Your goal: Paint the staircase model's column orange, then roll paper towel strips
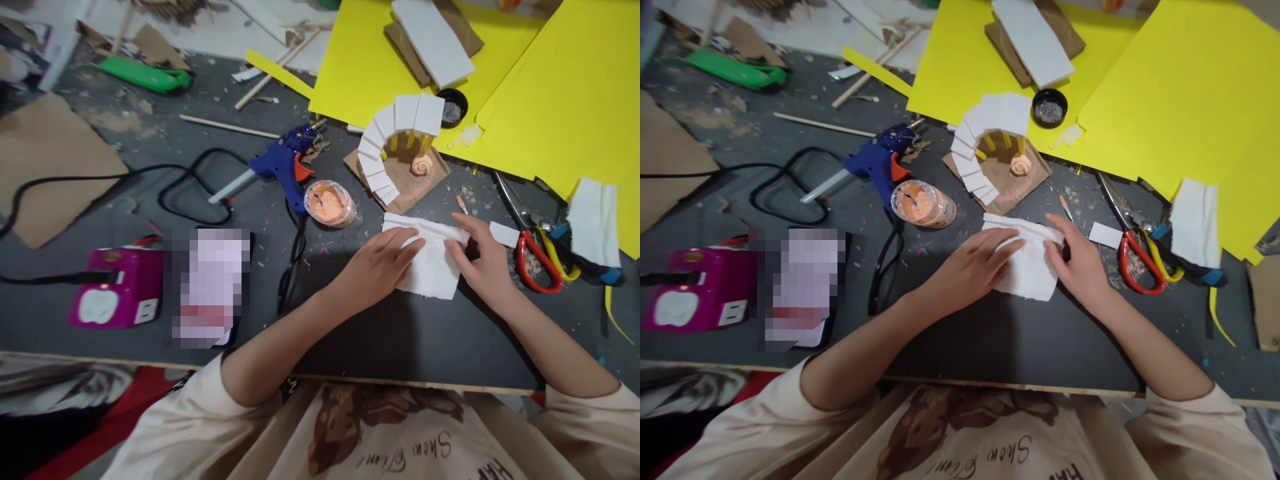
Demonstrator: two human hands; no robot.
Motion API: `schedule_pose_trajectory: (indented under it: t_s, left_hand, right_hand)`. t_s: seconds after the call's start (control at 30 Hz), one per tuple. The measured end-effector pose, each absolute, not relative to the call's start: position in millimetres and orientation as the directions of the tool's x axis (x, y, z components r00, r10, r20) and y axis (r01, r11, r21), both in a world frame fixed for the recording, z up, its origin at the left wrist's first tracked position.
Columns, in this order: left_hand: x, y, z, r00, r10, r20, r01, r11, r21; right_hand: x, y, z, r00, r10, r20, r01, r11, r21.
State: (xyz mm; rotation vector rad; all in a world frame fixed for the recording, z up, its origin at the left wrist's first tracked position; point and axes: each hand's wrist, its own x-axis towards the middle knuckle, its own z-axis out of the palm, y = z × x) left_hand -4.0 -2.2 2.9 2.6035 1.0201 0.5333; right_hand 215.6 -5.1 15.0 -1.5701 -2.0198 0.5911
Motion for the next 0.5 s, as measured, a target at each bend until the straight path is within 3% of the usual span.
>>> schedule_pose_trajectory:
  t_s: [0.07,0.13,0.27,0.37,0.5]
  left_hand:
    - [-1.9,-5.0,-0.2,0.698,0.687,0.204,0.618,-0.721,0.315]
    - [0.0,-8.1,-1.8,0.704,0.680,0.205,0.629,-0.731,0.265]
    - [3.7,-15.1,-1.0,0.689,0.699,0.192,0.669,-0.715,0.204]
    - [4.8,-19.8,1.5,0.659,0.740,0.135,0.715,-0.672,0.194]
    - [1.7,-23.4,4.1,0.630,0.771,0.095,0.748,-0.635,0.193]
  right_hand:
    - [213.1,-8.3,16.4,-0.267,0.921,0.282,0.800,0.375,-0.468]
    - [209.7,-12.7,16.9,-0.396,0.857,0.331,0.790,0.501,-0.352]
    - [206.8,-18.9,11.5,-0.601,0.789,0.129,0.734,0.608,-0.301]
    - [209.9,-20.6,6.3,-0.614,0.789,0.001,0.771,0.600,-0.214]
    - [214.1,-22.9,6.2,-0.590,0.806,-0.032,0.802,0.582,-0.138]
